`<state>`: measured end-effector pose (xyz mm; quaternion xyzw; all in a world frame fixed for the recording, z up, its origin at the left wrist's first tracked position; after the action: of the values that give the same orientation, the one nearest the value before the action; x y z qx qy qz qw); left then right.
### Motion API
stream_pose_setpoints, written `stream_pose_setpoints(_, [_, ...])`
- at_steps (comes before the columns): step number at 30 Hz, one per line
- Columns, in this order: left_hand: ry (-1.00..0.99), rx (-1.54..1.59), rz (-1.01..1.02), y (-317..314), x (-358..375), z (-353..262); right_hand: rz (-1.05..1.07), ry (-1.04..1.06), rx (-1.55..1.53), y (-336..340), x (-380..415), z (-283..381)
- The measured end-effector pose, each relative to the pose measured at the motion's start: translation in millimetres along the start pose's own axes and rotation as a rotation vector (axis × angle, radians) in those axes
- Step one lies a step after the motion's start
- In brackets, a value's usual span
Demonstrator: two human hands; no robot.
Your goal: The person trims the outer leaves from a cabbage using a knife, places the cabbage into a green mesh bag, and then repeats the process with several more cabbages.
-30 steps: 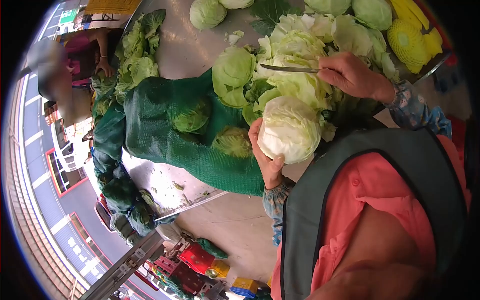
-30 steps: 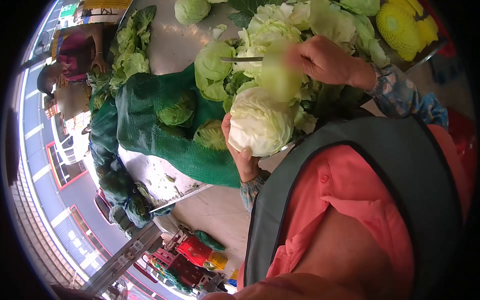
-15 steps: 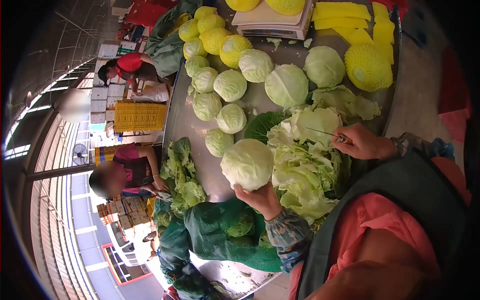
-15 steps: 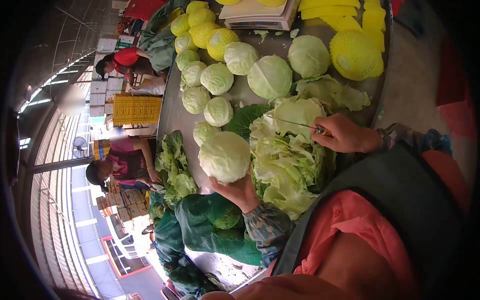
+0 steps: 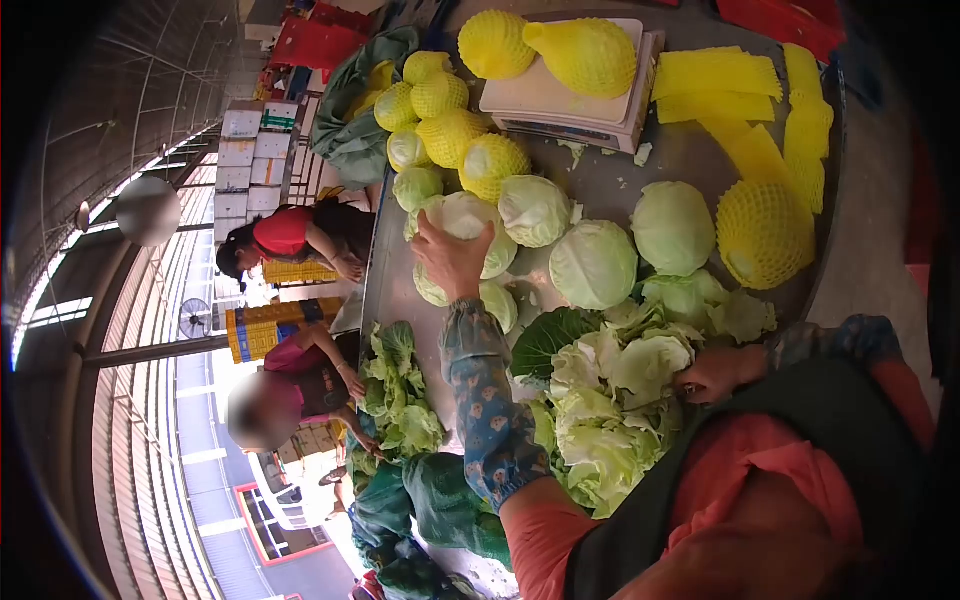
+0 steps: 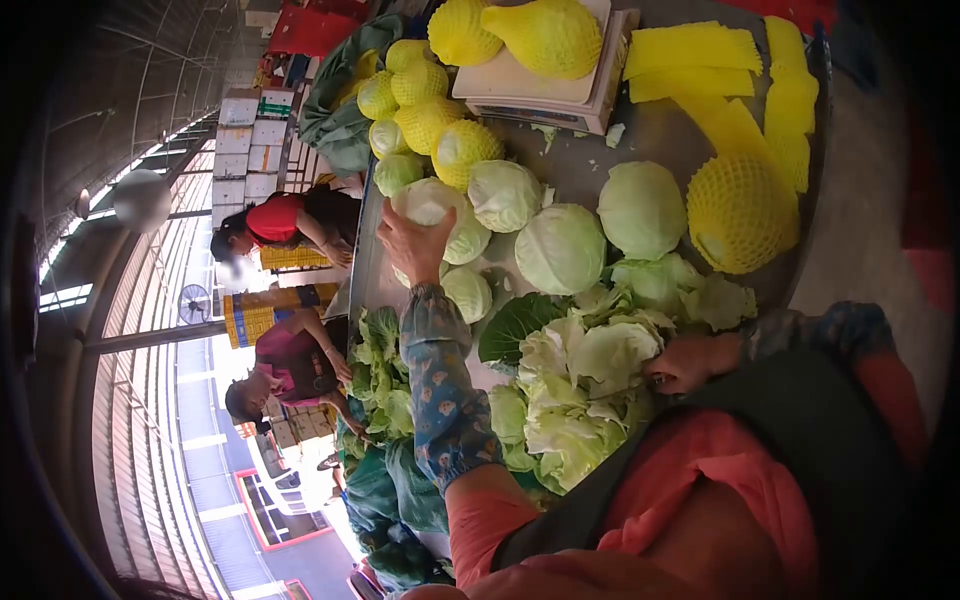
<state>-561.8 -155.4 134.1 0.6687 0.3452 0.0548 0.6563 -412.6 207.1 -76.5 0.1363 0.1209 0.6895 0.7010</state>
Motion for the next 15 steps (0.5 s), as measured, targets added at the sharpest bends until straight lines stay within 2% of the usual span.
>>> stream_pose_setpoints(1, [-0.047, -0.065, 0.02, -6, -11, -10, 0.018, 0.012, -0.026, 2, 0, 0])
stream_pose_setpoints(2, [-0.013, -0.098, 0.124, -17, -21, -17, 0.082, -0.029, 0.004, 2, 0, -3])
stream_pose_setpoints(5, [-0.234, -0.248, 0.102, -45, -34, -28, 0.106, 0.001, -0.05, 2, 1, -10])
stream_pose_setpoints(6, [-0.234, -0.282, 0.122, -53, -33, -31, 0.115, 0.016, -0.07, 5, 1, -11])
stream_pose_setpoints(8, [-0.238, -0.04, 0.084, -61, -31, -22, 0.129, 0.052, -0.114, 7, 0, -9])
stream_pose_setpoints(9, [-0.237, 0.078, 0.062, -60, -27, -17, 0.118, 0.052, -0.145, 9, 1, -6])
stream_pose_setpoints(12, [-0.22, 0.056, 0.061, -40, -2, 7, 0.103, 0.049, -0.181, 18, 2, 0])
stream_pose_setpoints(15, [-0.241, 0.075, -0.03, 9, 56, 31, 0.111, 0.009, -0.14, 23, 2, 8])
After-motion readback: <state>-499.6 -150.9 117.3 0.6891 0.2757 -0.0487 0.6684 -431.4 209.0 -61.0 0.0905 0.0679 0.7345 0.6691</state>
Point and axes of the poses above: each hand's wrist, its own x-axis away from the middle knuckle, its own y-axis out of the back of the hand, z = x × y, the point moved 4 cm from there along -x, towards the middle knuckle, and after that the axes turned 4 degrees about y, right-handed, at the moved point
